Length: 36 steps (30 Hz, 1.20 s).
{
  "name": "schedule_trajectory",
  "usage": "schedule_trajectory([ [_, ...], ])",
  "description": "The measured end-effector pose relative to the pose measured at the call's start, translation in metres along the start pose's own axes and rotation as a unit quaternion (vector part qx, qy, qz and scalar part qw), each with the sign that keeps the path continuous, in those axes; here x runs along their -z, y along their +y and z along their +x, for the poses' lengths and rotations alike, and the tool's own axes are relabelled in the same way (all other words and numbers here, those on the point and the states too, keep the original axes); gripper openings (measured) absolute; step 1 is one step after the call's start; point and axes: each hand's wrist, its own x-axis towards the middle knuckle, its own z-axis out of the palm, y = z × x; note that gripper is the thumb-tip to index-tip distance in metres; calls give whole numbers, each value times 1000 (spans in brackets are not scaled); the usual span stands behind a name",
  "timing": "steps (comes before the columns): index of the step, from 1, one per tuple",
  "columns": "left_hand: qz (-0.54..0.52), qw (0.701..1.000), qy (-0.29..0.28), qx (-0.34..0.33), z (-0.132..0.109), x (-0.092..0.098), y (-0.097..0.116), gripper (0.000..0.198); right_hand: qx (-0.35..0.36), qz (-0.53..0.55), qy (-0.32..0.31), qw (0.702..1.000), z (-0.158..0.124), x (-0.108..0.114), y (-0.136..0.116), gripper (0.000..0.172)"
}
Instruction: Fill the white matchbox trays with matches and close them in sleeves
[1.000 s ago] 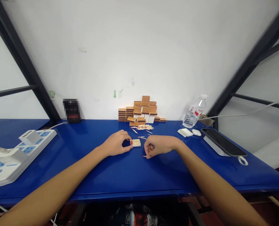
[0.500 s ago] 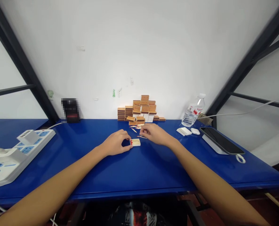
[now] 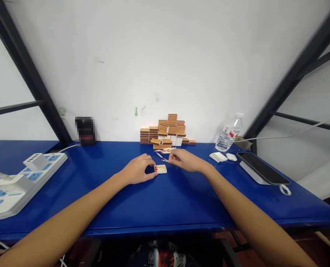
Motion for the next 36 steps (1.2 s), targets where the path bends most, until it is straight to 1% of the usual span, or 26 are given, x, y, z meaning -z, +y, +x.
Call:
schedule_trajectory([
  [2,-3,1000,3,-2,0,0,0,23,24,-5,17,1000,1,-5,-8,15],
  [5,-6,1000,4,-2,0,0,0,22,30,-18,7,999,3,-13,-13,10],
  [8,-7,1000,2,-1,0,1,0,22,43,-7,6,999,4,-14,-11,10],
  [10,-7,1000,1,-2,0,1,0,22,51,-6,34,998,4,-13,-7,12],
  [12,-6,1000,-1,-2,0,2,1,21,28,-23,68,997,5,-13,-2,12],
  [14,-5,1000,-2,1,1,2,1,22,-12,-49,89,995,8,-15,3,9],
  [17,-3,1000,-5,7,1,2,2,23,-56,-70,78,993,11,-21,11,10],
  [20,0,1000,-8,8,1,2,2,23,-67,-65,61,994,12,-22,13,14],
  [22,5,1000,-7,10,1,2,2,23,-49,-46,74,995,11,-22,9,14],
  [24,11,1000,-6,15,1,1,1,23,-12,-16,81,996,10,-21,2,14],
  [27,15,1000,-3,16,1,0,0,23,36,15,55,998,9,-24,-8,13],
  [29,16,1000,-1,13,1,0,0,23,47,19,46,998,11,-26,-10,12],
  [31,17,1000,-2,12,1,1,0,24,32,26,67,997,14,-28,-8,13],
  [34,20,1000,-5,11,1,1,1,24,-43,35,136,989,22,-29,1,13],
  [36,22,1000,-4,12,1,1,1,24,-89,29,166,982,30,-32,4,12],
])
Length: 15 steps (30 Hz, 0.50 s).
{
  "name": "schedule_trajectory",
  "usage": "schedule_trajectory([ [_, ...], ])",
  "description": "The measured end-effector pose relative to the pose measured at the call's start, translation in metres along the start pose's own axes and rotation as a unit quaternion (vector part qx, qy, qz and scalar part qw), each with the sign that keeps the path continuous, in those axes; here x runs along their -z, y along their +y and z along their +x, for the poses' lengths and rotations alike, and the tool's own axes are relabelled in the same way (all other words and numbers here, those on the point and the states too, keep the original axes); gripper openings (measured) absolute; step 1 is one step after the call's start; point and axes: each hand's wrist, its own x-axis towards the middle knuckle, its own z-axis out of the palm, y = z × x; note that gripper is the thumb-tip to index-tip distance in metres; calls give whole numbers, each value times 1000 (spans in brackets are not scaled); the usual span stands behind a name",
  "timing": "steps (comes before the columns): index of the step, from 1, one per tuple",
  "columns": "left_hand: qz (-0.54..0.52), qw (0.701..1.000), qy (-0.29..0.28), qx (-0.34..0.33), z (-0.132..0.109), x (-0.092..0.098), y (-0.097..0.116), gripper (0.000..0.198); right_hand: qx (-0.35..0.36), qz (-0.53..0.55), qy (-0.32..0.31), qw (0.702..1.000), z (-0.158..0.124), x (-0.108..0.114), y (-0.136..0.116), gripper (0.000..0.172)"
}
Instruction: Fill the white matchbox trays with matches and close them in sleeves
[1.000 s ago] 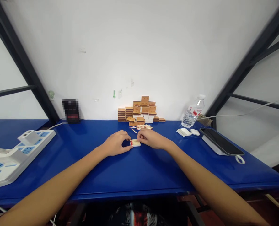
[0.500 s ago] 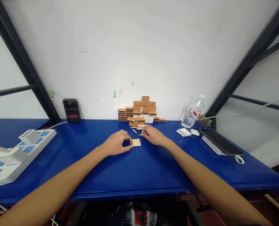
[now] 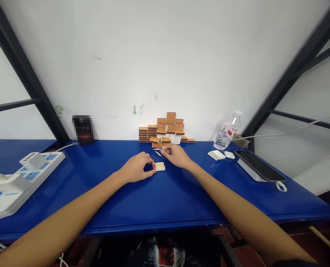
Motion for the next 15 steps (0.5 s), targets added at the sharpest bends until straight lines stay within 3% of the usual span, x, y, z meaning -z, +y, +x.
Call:
schedule_trajectory([
  [7,1,1000,2,1,0,-2,-2,25,-22,-90,-13,996,13,-16,-6,18],
  [12,3,1000,5,-6,0,-2,-3,24,-15,-122,-75,990,10,-2,2,18],
  [15,6,1000,10,0,0,-2,-3,24,22,-81,-84,993,3,11,7,15],
])
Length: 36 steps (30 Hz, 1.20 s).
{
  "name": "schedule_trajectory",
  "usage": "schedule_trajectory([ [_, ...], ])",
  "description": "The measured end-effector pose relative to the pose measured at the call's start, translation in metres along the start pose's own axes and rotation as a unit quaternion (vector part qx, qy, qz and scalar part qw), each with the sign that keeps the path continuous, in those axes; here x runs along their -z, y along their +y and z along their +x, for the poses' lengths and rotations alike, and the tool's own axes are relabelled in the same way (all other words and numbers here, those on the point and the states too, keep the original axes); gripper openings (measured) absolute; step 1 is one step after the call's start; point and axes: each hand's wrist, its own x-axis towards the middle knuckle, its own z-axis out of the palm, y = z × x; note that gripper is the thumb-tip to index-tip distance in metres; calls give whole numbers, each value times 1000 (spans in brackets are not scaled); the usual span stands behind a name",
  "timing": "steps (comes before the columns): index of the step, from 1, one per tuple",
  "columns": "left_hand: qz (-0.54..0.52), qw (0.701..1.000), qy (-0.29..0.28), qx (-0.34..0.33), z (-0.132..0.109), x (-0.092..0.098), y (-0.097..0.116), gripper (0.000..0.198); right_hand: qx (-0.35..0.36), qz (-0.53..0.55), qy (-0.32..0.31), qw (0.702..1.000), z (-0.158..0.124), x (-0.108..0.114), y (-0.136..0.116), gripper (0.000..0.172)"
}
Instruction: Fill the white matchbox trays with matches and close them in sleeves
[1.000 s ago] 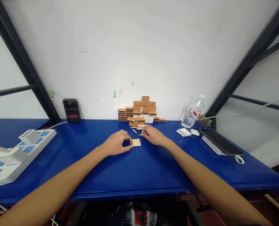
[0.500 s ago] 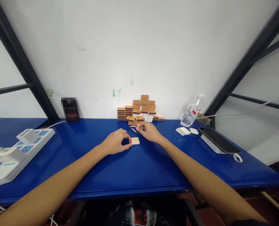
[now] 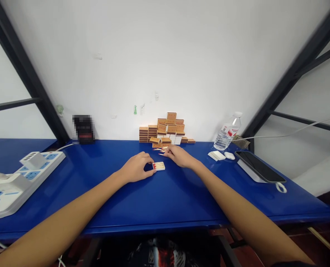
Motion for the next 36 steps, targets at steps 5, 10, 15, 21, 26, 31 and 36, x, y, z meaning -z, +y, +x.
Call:
schedule_trajectory([
  [5,0,1000,-1,3,-1,-1,0,24,98,61,-38,993,-13,10,-6,17],
  [10,-2,1000,-6,8,0,-1,-1,24,118,45,-73,989,-17,2,-21,7],
  [15,-7,1000,-1,2,0,-1,-2,23,124,39,-76,989,-18,2,-23,7],
  [21,-11,1000,2,3,-1,-1,-1,21,118,31,-80,989,-20,6,-23,8],
  [26,-12,1000,4,-2,-1,-2,-4,22,120,30,-88,988,-23,7,-27,10],
  [31,-13,1000,7,-6,-1,-3,-4,22,126,32,-105,986,-24,6,-28,7],
  [36,-13,1000,7,-2,-1,-1,-3,20,150,42,-82,984,-25,6,-29,10],
])
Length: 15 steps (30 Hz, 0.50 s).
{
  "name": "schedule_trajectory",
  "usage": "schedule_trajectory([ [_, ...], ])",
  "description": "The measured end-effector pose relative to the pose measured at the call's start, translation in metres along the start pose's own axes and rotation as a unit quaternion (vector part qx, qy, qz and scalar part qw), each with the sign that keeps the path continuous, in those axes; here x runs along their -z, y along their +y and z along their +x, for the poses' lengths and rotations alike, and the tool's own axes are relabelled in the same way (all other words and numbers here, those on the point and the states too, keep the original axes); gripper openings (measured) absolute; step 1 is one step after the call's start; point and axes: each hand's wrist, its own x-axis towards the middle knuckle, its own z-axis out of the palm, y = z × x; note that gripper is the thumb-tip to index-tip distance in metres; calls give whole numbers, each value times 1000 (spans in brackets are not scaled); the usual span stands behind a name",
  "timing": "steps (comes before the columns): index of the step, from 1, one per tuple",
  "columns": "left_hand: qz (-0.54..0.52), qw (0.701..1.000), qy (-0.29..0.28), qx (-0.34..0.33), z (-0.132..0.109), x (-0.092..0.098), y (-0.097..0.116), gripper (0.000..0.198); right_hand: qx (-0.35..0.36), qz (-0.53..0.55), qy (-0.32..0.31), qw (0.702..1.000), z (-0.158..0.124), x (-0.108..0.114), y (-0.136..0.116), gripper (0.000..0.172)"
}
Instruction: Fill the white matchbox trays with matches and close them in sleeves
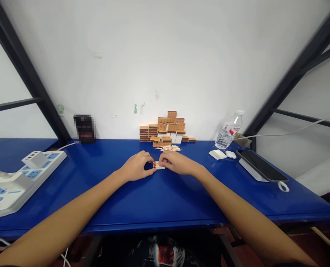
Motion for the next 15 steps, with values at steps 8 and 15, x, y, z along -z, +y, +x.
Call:
schedule_trajectory([
  [8,-1,1000,-6,-8,0,1,2,21,17,-11,47,999,1,-3,1,5],
  [15,-1,1000,-9,-7,0,0,2,20,-34,-4,21,999,3,-6,-2,10],
])
